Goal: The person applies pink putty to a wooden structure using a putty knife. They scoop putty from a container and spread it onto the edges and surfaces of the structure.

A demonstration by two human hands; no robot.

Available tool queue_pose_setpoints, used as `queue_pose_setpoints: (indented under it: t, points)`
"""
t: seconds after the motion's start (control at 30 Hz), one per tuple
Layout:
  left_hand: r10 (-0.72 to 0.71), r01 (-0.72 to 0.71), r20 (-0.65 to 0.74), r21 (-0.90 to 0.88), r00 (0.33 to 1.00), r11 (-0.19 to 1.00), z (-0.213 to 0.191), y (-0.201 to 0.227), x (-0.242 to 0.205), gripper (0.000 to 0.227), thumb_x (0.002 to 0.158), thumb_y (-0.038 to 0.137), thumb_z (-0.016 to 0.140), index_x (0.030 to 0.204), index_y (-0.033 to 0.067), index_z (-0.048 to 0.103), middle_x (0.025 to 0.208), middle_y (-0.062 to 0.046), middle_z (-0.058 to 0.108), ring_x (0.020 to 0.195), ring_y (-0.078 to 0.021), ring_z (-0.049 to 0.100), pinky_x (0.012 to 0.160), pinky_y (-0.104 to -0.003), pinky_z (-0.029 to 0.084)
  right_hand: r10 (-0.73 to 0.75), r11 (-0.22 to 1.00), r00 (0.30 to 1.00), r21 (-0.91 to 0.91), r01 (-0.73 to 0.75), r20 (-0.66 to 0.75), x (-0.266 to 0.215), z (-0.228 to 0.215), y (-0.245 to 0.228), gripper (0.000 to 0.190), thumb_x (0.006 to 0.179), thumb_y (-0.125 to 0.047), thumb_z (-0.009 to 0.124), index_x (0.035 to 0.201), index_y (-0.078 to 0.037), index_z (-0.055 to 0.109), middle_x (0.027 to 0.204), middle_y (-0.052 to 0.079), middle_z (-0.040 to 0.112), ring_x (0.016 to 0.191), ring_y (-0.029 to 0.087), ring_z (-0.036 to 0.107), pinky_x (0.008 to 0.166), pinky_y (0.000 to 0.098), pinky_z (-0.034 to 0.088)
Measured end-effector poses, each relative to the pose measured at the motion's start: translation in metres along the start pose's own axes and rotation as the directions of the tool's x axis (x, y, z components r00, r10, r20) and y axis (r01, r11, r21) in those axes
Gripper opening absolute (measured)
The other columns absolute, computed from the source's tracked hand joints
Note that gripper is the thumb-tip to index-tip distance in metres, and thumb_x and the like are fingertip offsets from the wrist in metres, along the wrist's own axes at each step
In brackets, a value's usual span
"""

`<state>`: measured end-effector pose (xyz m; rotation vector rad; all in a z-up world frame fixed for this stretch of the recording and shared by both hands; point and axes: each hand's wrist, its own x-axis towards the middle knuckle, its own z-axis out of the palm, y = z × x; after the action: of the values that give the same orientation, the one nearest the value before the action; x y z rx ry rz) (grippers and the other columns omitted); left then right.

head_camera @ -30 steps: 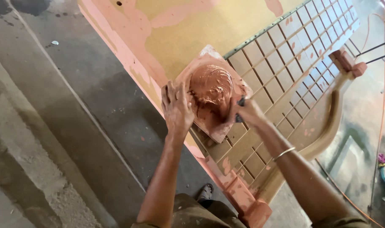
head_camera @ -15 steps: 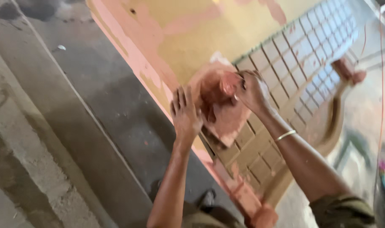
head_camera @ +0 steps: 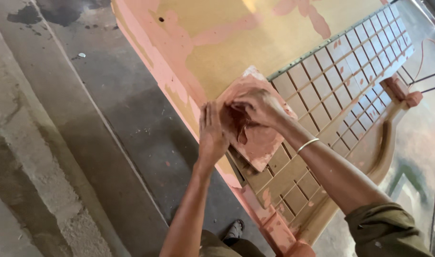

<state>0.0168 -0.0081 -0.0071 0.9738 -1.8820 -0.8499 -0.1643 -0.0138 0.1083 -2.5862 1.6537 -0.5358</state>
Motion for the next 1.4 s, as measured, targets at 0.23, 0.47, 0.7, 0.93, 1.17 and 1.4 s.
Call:
queue_pose_setpoints:
  t: [0.23,0.47,0.7,0.93,1.17,1.4]
  points:
    - [-0.106,0.107,-0.02,0.054,0.994,0.993,0.006,0.002,-0.002,0.068,0.09,0.001,0.047,0.156,-0.0036,0.03,0.165,-0.025,0.029,0.158,-0.0405,0.016,0.127,-0.055,0.01,-0.035,0.989,0.904,-0.117,0.093,0.427,-0.059,-0.002,-0.021,0.029,0.07,-0.011,0.079,0.099,-0.018,0.079,0.115,0.001,0.075,0.119,0.024,0.062,0.112,0.0523,0.032]
    - [-0.167,0.155,0.033,0.227,0.985,0.961,-0.003,0.022,-0.001,0.08,0.086,0.024,0.068,0.153,0.0017,0.031,0.165,-0.023,0.022,0.155,-0.0371,0.01,0.121,-0.065,0.004,0.137,0.948,0.906,-0.319,-0.002,0.401,-0.061,-0.025,0.015,0.02,0.083,-0.011,0.074,0.083,-0.029,0.083,0.108,-0.009,0.075,0.119,0.021,0.059,0.114,0.0495,0.032]
    - [-0.319,0.247,0.141,0.379,0.937,0.892,-0.004,0.036,0.01,0.098,0.077,0.033,0.08,0.157,0.0102,0.027,0.167,-0.019,0.016,0.155,-0.0356,0.009,0.119,-0.066,0.006,0.245,0.919,0.952,-0.357,-0.168,0.181,-0.019,-0.018,0.064,0.016,0.081,-0.012,0.069,0.094,-0.015,0.078,0.102,0.005,0.075,0.106,0.026,0.066,0.102,0.0454,0.048]
    - [-0.284,0.246,0.068,0.339,0.956,0.908,0.0,0.029,0.002,0.098,0.076,0.03,0.083,0.155,0.0089,0.029,0.166,-0.014,0.021,0.154,-0.032,0.015,0.118,-0.069,0.013,0.647,0.752,0.694,-0.411,-0.514,0.316,-0.056,-0.011,0.128,0.015,0.089,-0.018,0.068,0.089,-0.004,0.074,0.088,0.019,0.073,0.084,0.031,0.071,0.079,0.0445,0.057]
    - [-0.187,0.174,0.02,0.278,0.982,0.945,0.006,0.022,-0.001,0.103,0.074,0.025,0.085,0.157,0.0061,0.026,0.165,-0.019,0.025,0.154,-0.0374,0.018,0.114,-0.069,0.022,0.708,0.527,0.506,0.108,-0.843,0.492,-0.132,-0.006,0.118,0.013,0.075,-0.006,0.072,0.067,0.004,0.069,0.072,0.017,0.07,0.066,0.027,0.069,0.061,0.0419,0.056]
    - [-0.185,0.163,0.048,0.288,0.982,0.944,0.002,0.03,-0.002,0.106,0.075,0.025,0.084,0.16,0.0098,0.023,0.163,-0.02,0.025,0.152,-0.039,0.019,0.114,-0.068,0.023,0.789,-0.336,0.348,0.829,-0.446,0.507,-0.099,0.062,0.068,0.005,0.087,-0.006,0.058,0.083,-0.005,0.058,0.083,0.009,0.064,0.074,0.023,0.07,0.074,0.0442,0.065]
